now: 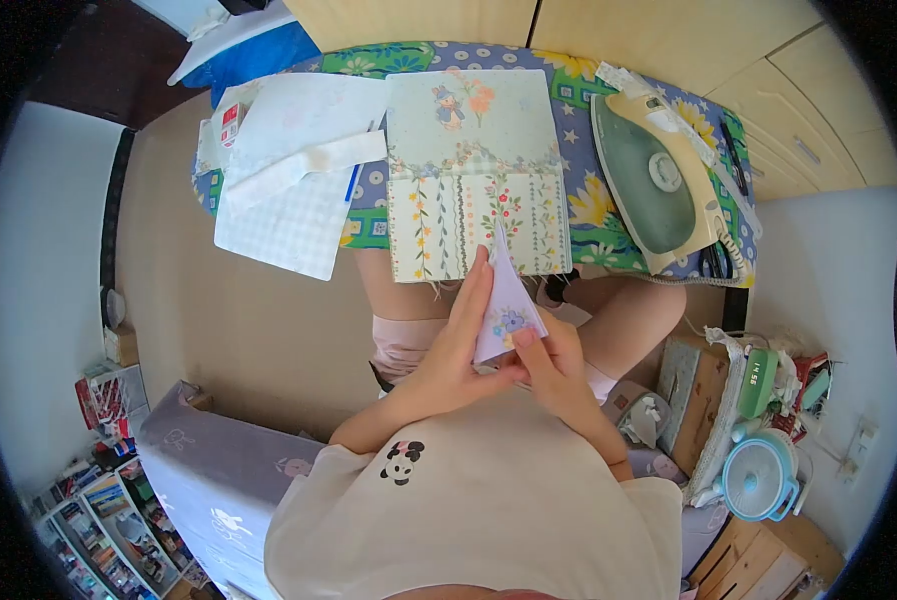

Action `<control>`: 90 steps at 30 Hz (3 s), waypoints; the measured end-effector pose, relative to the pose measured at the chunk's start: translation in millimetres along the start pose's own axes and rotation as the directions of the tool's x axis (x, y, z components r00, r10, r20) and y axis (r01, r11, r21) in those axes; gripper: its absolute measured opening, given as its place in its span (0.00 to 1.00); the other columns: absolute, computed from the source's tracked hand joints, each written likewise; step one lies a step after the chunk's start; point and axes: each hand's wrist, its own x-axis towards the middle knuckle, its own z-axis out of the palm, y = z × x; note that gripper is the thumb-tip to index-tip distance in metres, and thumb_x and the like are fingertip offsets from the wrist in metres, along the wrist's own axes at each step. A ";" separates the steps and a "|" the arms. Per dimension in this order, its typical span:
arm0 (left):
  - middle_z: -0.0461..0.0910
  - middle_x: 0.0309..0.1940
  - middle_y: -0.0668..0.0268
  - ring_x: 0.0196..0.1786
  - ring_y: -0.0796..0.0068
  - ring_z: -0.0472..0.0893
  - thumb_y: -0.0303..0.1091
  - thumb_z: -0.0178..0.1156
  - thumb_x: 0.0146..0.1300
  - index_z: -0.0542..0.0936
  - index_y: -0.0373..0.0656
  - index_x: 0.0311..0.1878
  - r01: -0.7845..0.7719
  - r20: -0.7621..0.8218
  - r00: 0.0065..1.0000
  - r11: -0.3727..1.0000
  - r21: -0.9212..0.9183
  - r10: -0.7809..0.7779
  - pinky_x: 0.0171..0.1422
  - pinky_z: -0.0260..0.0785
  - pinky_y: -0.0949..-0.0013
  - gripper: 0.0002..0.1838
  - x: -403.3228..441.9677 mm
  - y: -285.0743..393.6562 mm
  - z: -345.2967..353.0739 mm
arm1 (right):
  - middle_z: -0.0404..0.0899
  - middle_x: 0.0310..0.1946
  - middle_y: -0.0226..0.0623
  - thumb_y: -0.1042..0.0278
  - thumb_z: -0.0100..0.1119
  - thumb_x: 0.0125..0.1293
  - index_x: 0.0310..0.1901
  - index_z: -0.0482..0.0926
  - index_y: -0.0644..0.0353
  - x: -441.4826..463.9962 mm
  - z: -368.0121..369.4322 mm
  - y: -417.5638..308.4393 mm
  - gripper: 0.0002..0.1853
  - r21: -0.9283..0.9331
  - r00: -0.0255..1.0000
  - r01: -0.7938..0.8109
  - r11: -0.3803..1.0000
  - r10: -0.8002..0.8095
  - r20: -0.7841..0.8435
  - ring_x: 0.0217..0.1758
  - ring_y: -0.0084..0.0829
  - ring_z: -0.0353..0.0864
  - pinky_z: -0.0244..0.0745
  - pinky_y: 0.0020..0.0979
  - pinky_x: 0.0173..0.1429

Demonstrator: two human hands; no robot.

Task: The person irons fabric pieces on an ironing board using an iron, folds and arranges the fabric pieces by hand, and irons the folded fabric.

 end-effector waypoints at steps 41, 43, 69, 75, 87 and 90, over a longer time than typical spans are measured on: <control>0.68 0.58 0.57 0.60 0.72 0.68 0.35 0.46 0.69 0.62 0.32 0.63 0.222 -0.134 0.932 0.825 -0.520 -0.335 0.63 0.59 0.69 0.23 -12.9 -4.8 -31.6 | 0.76 0.42 0.32 0.79 0.46 0.61 0.54 0.71 0.61 19.7 -15.0 -31.9 0.19 -0.299 0.966 0.258 0.919 -0.249 0.069 0.35 0.17 0.72 0.69 0.20 0.36; 0.76 0.48 0.63 0.50 0.79 0.74 0.36 0.47 0.69 0.70 0.33 0.56 0.295 -0.298 0.837 0.837 -0.461 -0.459 0.56 0.65 0.75 0.19 6.4 1.9 -52.7 | 0.76 0.38 0.29 0.79 0.46 0.61 0.53 0.72 0.61 38.9 -28.1 -36.8 0.18 -0.263 0.937 0.314 0.912 -0.343 -0.072 0.32 0.16 0.71 0.67 0.20 0.35; 0.76 0.39 0.62 0.48 0.60 0.72 0.23 0.59 0.48 0.78 0.42 0.43 0.184 -0.271 0.892 0.256 0.949 0.363 0.49 0.65 0.60 0.15 94.1 -61.1 -171.0 | 0.73 0.32 0.37 0.71 0.61 0.53 0.32 0.73 0.62 144.9 -88.0 16.5 0.08 -0.903 0.920 0.153 0.402 -0.391 -0.019 0.40 0.36 0.69 0.66 0.32 0.45; 0.76 0.42 0.61 0.51 0.58 0.71 0.30 0.64 0.49 0.77 0.41 0.44 -0.258 0.075 0.957 0.704 0.662 0.280 0.55 0.63 0.60 0.17 104.0 -48.6 -117.1 | 0.75 0.29 0.38 0.71 0.61 0.54 0.31 0.72 0.62 137.4 -79.8 5.8 0.07 -0.810 0.940 0.148 0.567 -0.336 -0.063 0.36 0.37 0.73 0.68 0.33 0.42; 0.77 0.34 0.61 0.37 0.64 0.78 0.29 0.64 0.51 0.75 0.40 0.38 -0.130 0.125 0.989 0.894 0.430 0.084 0.43 0.69 0.67 0.11 129.3 -64.6 -82.0 | 0.77 0.28 0.34 0.73 0.60 0.57 0.32 0.74 0.64 121.6 -79.3 10.3 0.06 -0.515 0.928 0.273 0.812 -0.364 -0.081 0.34 0.25 0.76 0.69 0.26 0.40; 0.77 0.33 0.62 0.37 0.65 0.77 0.26 0.62 0.52 0.75 0.40 0.34 -0.131 0.149 0.986 0.907 0.400 0.077 0.42 0.69 0.68 0.07 127.3 -71.7 -84.0 | 0.77 0.30 0.31 0.70 0.55 0.62 0.35 0.74 0.64 119.1 -87.6 18.0 0.06 -0.370 0.956 0.183 0.911 -0.252 -0.148 0.36 0.22 0.75 0.69 0.24 0.41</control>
